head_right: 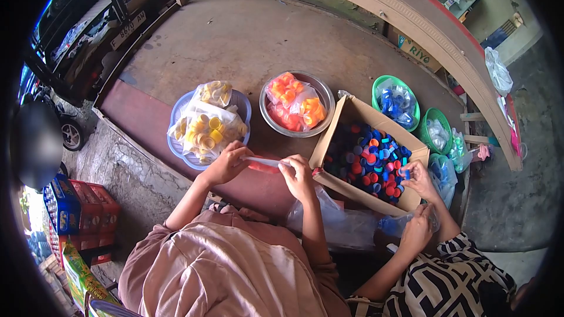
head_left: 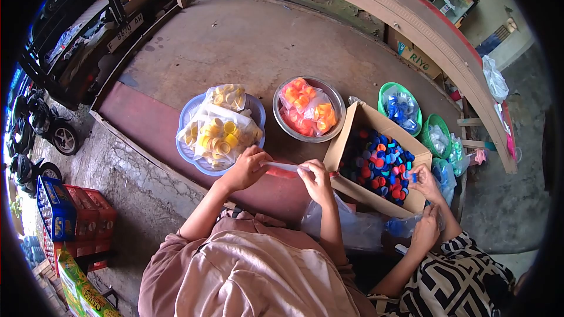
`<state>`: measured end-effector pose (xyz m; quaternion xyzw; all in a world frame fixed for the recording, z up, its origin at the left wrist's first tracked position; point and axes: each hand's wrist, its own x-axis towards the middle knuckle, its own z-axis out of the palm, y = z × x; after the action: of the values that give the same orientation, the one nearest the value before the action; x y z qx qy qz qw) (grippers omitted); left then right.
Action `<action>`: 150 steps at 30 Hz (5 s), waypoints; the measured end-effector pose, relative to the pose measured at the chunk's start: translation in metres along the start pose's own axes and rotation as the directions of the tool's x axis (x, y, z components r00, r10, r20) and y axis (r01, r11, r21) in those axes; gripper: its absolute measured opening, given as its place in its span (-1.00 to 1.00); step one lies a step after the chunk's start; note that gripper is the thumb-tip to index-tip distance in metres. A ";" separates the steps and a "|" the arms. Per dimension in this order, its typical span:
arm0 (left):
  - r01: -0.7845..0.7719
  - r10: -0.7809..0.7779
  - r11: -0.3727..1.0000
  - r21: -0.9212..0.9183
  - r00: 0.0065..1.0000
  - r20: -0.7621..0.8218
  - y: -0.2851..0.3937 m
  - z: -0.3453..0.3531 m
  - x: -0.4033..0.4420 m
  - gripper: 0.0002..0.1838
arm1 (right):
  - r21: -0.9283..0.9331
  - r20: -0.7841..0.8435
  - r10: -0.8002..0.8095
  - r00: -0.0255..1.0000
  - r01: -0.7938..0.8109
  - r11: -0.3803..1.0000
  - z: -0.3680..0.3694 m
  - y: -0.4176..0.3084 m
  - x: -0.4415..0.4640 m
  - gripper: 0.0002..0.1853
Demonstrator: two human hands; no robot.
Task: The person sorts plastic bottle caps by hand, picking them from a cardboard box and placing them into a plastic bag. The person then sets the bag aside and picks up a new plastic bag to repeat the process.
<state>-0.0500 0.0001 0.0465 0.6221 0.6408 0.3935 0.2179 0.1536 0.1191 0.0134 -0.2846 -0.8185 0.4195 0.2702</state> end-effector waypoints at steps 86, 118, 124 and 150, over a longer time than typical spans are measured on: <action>0.316 -0.201 0.475 -0.821 0.947 0.249 0.036 0.018 -0.048 -0.56 | 0.274 -0.149 -0.207 0.967 0.242 0.931 0.030 -0.118 -0.047 -0.65; 0.273 -0.385 0.082 -0.959 0.896 0.222 0.020 0.044 -0.030 -0.80 | 0.430 -0.234 0.232 0.944 -0.113 0.896 0.053 -0.047 -0.027 -0.86; 0.555 -0.331 0.166 -0.815 0.810 0.484 0.025 0.041 -0.038 -0.69 | 0.884 -0.010 0.413 0.911 -0.185 0.430 0.048 -0.029 -0.026 -0.82; 0.110 -0.074 0.664 -0.739 0.994 0.082 0.014 0.037 -0.020 -0.28 | 0.908 0.372 0.337 0.865 -0.414 0.060 0.019 -0.049 -0.016 -0.85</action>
<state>-0.0101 -0.0114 0.0306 0.4552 0.4507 0.5945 0.4860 0.1398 0.0743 0.0421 -0.2339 -0.2635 0.9035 0.2443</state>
